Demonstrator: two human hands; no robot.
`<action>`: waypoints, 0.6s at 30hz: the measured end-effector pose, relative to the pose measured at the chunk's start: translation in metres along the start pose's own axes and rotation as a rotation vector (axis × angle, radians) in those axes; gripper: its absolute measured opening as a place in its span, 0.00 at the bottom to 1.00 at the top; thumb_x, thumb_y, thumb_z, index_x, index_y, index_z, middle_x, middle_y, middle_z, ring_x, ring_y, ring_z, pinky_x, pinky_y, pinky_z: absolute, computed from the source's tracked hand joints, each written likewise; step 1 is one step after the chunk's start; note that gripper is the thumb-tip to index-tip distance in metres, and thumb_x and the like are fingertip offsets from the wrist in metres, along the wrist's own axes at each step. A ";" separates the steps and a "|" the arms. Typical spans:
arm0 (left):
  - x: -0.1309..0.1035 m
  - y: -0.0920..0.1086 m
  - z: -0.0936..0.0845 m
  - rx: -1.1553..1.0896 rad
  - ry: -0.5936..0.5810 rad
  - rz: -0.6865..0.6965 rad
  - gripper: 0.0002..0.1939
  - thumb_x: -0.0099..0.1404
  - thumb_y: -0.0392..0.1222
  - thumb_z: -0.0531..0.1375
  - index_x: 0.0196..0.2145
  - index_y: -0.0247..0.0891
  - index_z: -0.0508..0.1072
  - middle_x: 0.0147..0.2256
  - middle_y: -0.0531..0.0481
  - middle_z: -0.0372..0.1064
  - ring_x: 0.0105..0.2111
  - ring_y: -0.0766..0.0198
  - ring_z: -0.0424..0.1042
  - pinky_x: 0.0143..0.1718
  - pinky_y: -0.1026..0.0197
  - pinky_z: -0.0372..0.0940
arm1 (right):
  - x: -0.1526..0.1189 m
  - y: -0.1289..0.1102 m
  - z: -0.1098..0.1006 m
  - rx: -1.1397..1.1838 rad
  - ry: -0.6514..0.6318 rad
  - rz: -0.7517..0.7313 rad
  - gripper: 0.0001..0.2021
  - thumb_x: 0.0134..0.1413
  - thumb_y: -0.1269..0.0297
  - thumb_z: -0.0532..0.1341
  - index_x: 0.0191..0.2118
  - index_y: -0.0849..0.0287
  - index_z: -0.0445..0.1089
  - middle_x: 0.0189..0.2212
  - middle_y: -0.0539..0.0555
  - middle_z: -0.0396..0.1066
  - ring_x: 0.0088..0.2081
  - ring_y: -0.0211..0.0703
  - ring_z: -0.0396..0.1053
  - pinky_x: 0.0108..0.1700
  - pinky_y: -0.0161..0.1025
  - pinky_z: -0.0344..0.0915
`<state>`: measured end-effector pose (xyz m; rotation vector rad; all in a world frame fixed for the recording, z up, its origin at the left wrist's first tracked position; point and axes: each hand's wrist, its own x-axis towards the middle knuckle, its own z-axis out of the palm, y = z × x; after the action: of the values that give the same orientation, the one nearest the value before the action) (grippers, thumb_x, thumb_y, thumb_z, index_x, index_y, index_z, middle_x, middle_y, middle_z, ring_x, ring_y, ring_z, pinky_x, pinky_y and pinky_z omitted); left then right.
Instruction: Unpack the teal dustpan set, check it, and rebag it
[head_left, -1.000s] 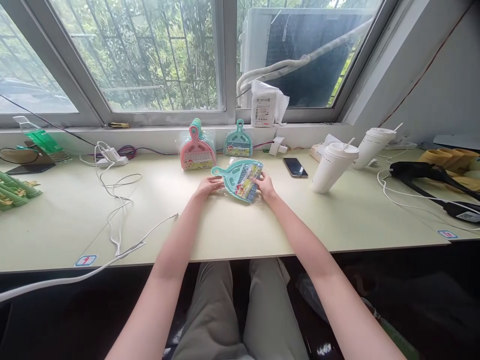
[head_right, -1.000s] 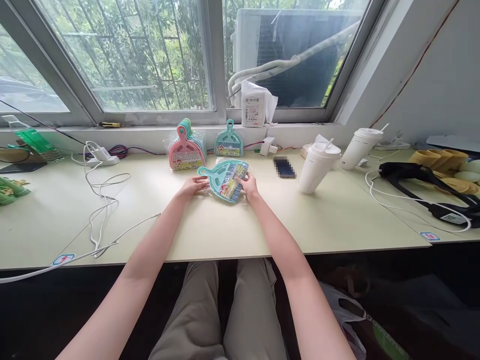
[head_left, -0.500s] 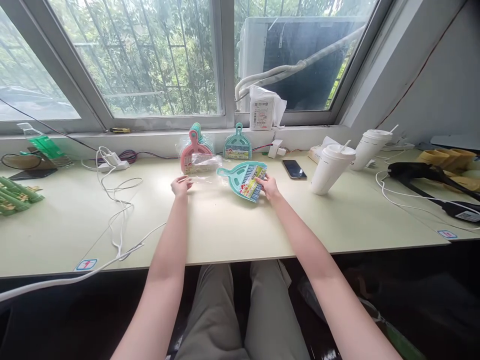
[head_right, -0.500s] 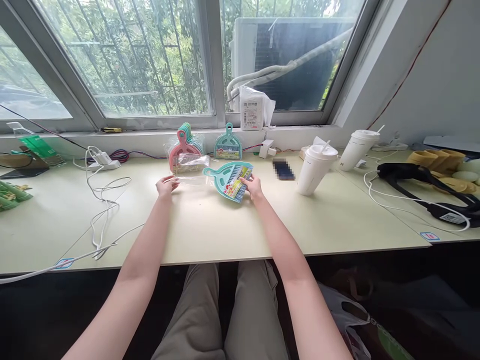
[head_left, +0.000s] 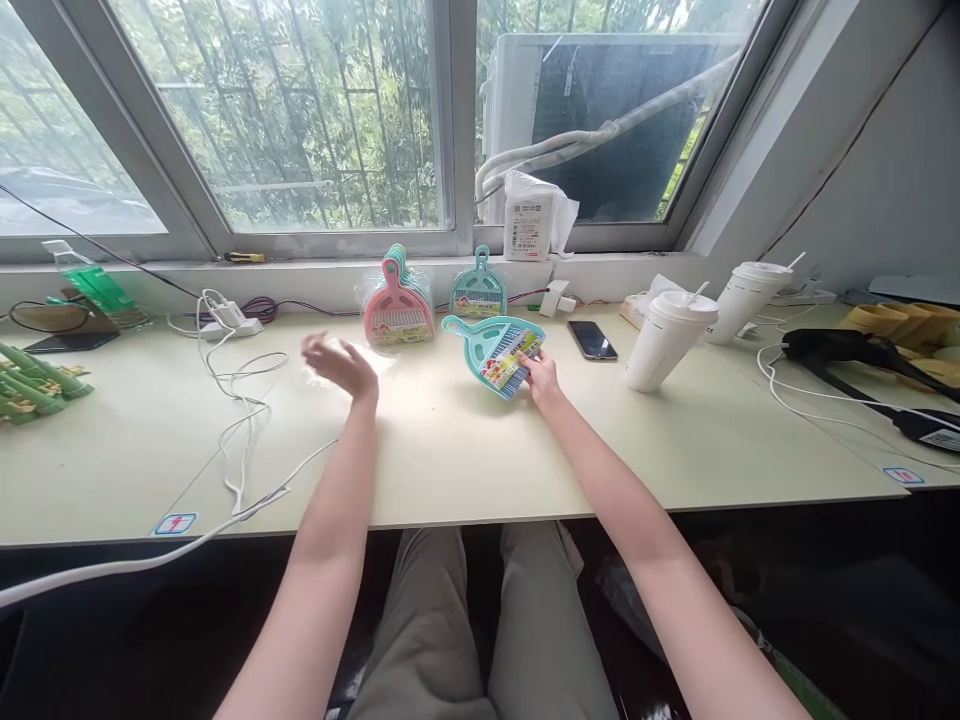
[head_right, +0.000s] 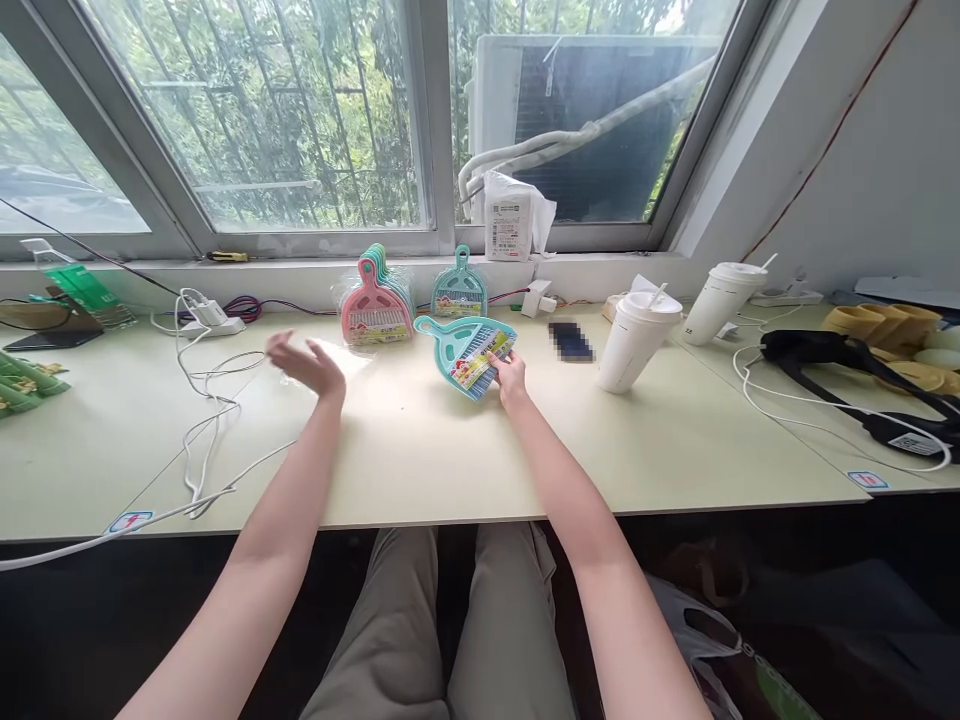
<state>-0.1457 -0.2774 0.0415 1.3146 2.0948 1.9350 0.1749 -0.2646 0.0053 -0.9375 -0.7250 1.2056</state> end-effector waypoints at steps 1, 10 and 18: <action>-0.008 0.006 0.011 -0.092 -0.067 0.003 0.21 0.74 0.46 0.41 0.52 0.36 0.67 0.51 0.39 0.68 0.49 0.58 0.68 0.48 0.54 0.64 | -0.002 0.001 0.002 0.002 -0.011 0.002 0.12 0.47 0.74 0.67 0.38 0.58 0.69 0.33 0.50 0.77 0.36 0.41 0.76 0.41 0.38 0.76; -0.089 0.028 0.078 -0.533 -0.940 -0.284 0.20 0.60 0.57 0.60 0.39 0.37 0.69 0.33 0.48 0.73 0.32 0.61 0.71 0.35 0.59 0.65 | -0.007 0.002 0.012 -0.109 -0.101 0.150 0.03 0.62 0.70 0.58 0.37 0.60 0.69 0.32 0.52 0.78 0.30 0.37 0.75 0.31 0.33 0.73; -0.063 0.013 0.071 -0.591 -0.717 -0.385 0.18 0.59 0.55 0.60 0.29 0.35 0.72 0.27 0.48 0.71 0.28 0.62 0.69 0.35 0.60 0.63 | 0.009 -0.013 -0.010 -0.161 0.027 0.300 0.24 0.70 0.58 0.43 0.35 0.66 0.71 0.23 0.59 0.76 0.23 0.37 0.73 0.18 0.27 0.63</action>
<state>-0.0608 -0.2553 0.0024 1.1192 1.1976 1.4379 0.1909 -0.2593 0.0123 -1.2268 -0.6831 1.4076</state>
